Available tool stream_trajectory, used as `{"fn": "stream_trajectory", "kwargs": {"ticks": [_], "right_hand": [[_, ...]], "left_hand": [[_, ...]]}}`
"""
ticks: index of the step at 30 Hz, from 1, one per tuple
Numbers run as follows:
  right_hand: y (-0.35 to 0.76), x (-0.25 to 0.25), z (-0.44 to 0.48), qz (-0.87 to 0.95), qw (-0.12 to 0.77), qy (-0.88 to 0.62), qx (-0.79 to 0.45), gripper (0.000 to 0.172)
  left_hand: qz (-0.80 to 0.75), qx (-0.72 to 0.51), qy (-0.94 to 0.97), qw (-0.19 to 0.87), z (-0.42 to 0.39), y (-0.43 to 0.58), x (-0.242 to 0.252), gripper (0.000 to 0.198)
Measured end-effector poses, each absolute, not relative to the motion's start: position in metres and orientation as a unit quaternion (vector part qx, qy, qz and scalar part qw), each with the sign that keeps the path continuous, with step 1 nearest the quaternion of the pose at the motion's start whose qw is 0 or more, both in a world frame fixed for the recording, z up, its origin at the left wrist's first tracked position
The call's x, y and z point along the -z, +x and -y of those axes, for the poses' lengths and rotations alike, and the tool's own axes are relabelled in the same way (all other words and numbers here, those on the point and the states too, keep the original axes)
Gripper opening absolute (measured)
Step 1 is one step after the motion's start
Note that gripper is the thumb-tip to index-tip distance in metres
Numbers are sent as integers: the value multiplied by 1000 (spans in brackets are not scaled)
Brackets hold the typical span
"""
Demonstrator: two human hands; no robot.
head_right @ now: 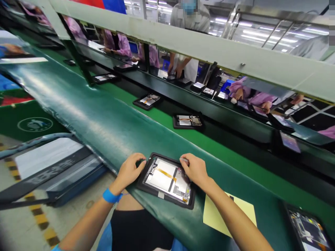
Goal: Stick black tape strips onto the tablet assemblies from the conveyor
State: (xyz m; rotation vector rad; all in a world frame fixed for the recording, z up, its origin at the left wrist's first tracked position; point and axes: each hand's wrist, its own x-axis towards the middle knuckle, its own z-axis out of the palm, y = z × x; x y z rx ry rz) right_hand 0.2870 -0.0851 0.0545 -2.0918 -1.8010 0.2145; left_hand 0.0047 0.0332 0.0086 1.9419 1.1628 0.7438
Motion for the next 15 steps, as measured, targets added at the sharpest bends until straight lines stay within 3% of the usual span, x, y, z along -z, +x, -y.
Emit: {"fn": "stream_trajectory", "kwargs": {"ticks": [5,10,15], "right_hand": [[241,-44,94,741,128,-653,-91,27],[210,-31,88,787,35,-613,-54,39],[205,-22,87,804,2,-593,-40,47]], "left_hand": [[-441,-251,805,308,-11,0,-4,12],[-443,-217,831,257,-2,6,-1,7],[-450,-180,847,220,-2,15,-5,6]]}}
